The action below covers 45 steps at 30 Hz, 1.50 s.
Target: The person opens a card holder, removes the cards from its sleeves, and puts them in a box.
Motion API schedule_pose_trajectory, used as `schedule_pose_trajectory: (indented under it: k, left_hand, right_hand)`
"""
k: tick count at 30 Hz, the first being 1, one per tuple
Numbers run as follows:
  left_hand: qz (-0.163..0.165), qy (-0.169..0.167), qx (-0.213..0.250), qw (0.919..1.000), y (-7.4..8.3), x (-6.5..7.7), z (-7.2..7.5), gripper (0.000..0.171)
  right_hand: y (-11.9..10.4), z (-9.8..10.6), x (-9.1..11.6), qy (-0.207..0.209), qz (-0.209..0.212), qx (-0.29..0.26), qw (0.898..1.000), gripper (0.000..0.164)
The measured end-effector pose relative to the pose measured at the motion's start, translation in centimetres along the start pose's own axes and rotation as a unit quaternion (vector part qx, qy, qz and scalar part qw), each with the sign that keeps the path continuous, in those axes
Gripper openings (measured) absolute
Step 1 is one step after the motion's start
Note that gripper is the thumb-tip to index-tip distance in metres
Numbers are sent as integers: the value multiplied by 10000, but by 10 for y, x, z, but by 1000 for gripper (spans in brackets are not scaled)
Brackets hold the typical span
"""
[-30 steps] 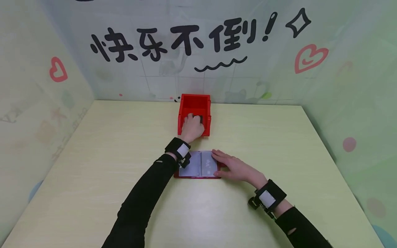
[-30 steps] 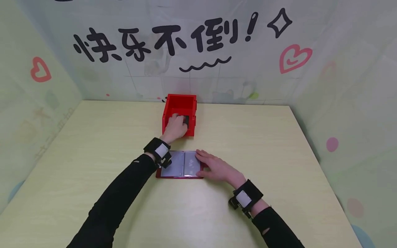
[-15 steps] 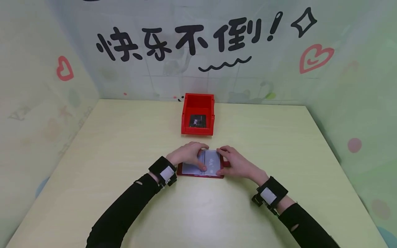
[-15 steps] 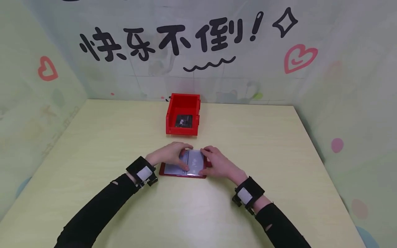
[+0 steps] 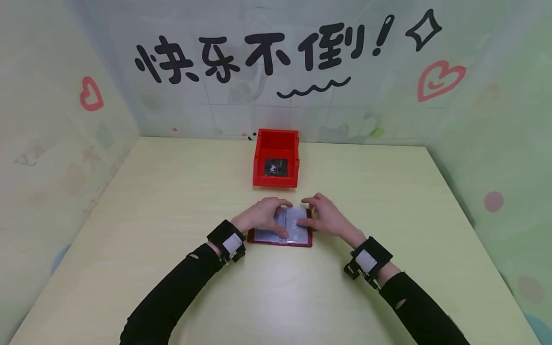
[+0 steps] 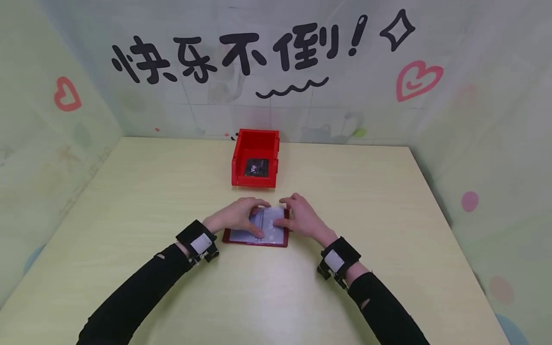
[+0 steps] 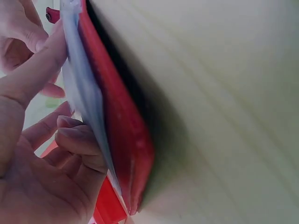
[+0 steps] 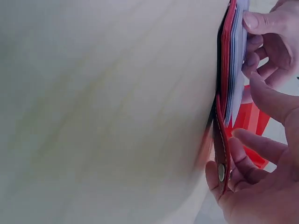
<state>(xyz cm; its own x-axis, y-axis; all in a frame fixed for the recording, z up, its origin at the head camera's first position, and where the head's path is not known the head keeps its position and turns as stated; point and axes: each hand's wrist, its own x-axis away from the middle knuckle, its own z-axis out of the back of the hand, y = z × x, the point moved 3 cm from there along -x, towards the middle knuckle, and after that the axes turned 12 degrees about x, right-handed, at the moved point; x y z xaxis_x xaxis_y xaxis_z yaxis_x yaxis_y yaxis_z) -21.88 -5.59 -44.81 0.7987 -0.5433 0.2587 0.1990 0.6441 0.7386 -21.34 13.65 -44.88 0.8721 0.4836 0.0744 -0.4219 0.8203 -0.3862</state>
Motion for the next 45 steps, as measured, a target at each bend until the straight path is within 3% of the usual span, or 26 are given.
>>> schedule_pose_trajectory:
  k: [8,12,17,23,25,32,41,45]
  left_hand:
    - [-123,118,124,9998,0,4,-1,77]
    - [-158,167,184,9996,0,7,-1,78]
    - [-218,175,922,9953,-2,11,2,70]
    - [-97,171,1931,9810,-5,14,6,34]
    - [-34,258,2011,9792,-5,15,7,31]
    - [515,621,2028,9759,-5,20,9,52]
    - [611,956,1865,9759,-10,24,21,22]
    - [761,978,1650,9785,-17,25,28,30]
  right_hand:
    - [4,-1,1,321,-451,-651,9963,25]
    - [4,-4,6,92,-620,-1329,9891,17]
    - [1,-5,12,-225,-376,-1966,9795,24]
    - [-4,-8,17,-448,-37,-2467,9680,30]
    - [-6,-10,18,-479,126,-2487,9673,35]
    - [-15,-14,21,-442,585,-1973,9776,41]
    - [-20,-15,19,-641,693,-1559,9832,44]
    - [-18,-11,15,-354,447,-1154,9917,50]
